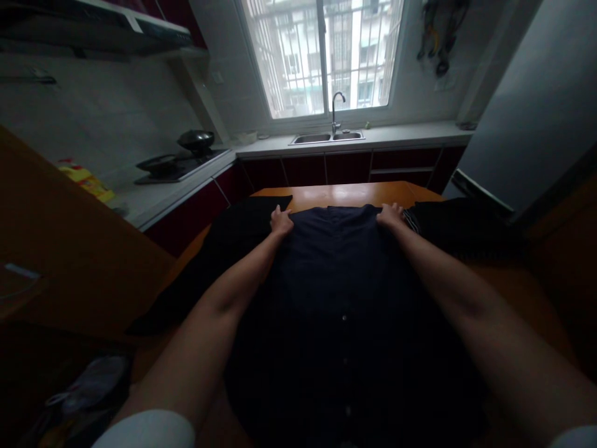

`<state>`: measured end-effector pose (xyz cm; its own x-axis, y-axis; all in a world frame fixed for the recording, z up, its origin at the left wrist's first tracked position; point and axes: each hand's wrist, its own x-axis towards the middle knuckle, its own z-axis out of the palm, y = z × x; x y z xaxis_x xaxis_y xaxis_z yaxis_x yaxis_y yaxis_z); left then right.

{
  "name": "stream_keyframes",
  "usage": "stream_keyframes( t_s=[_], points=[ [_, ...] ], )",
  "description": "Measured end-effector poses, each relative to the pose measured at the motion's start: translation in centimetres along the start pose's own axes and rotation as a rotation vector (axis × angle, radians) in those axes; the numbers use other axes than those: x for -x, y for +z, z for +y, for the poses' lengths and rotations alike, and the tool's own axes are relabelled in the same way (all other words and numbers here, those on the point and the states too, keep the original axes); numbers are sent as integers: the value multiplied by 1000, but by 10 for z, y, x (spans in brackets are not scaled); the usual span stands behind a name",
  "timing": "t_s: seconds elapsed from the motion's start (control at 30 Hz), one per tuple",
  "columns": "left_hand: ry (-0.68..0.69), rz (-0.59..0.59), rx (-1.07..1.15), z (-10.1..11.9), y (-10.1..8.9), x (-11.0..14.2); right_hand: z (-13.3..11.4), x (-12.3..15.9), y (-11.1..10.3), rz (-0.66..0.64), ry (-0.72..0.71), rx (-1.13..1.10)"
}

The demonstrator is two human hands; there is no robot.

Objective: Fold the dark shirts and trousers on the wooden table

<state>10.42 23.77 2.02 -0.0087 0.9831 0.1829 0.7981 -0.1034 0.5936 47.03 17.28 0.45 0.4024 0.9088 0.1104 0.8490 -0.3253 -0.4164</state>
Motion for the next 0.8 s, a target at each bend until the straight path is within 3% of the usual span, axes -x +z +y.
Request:
stream_keyframes(
  t_s=[0.07, 0.17, 0.23, 0.3, 0.37, 0.5, 0.57, 0.7, 0.8],
  points=[
    [130, -55, -96, 16, 19, 18, -22, 19, 17, -19, -94, 64],
    [399, -280, -325, 41, 52, 52, -55, 57, 47, -173, -348, 115],
    [468, -360, -396, 53, 68, 70, -66, 72, 62, -224, -462, 122],
    [475, -348, -414, 59, 77, 81, -63, 70, 68, -240, -521, 131],
    [471, -296, -418, 60, 78, 86, -48, 49, 62, -251, -511, 147],
    [448, -258, -421, 58, 75, 86, -9, -8, 36, -216, -313, 179],
    [433, -254, -424, 58, 74, 87, -4, -23, 29, -167, -237, 185],
    [413, -229, -441, 59, 78, 88, -29, -5, 42, -83, -268, 181],
    [408, -281, -457, 56, 80, 80, -52, 25, 62, -151, -423, 168]
  ],
)
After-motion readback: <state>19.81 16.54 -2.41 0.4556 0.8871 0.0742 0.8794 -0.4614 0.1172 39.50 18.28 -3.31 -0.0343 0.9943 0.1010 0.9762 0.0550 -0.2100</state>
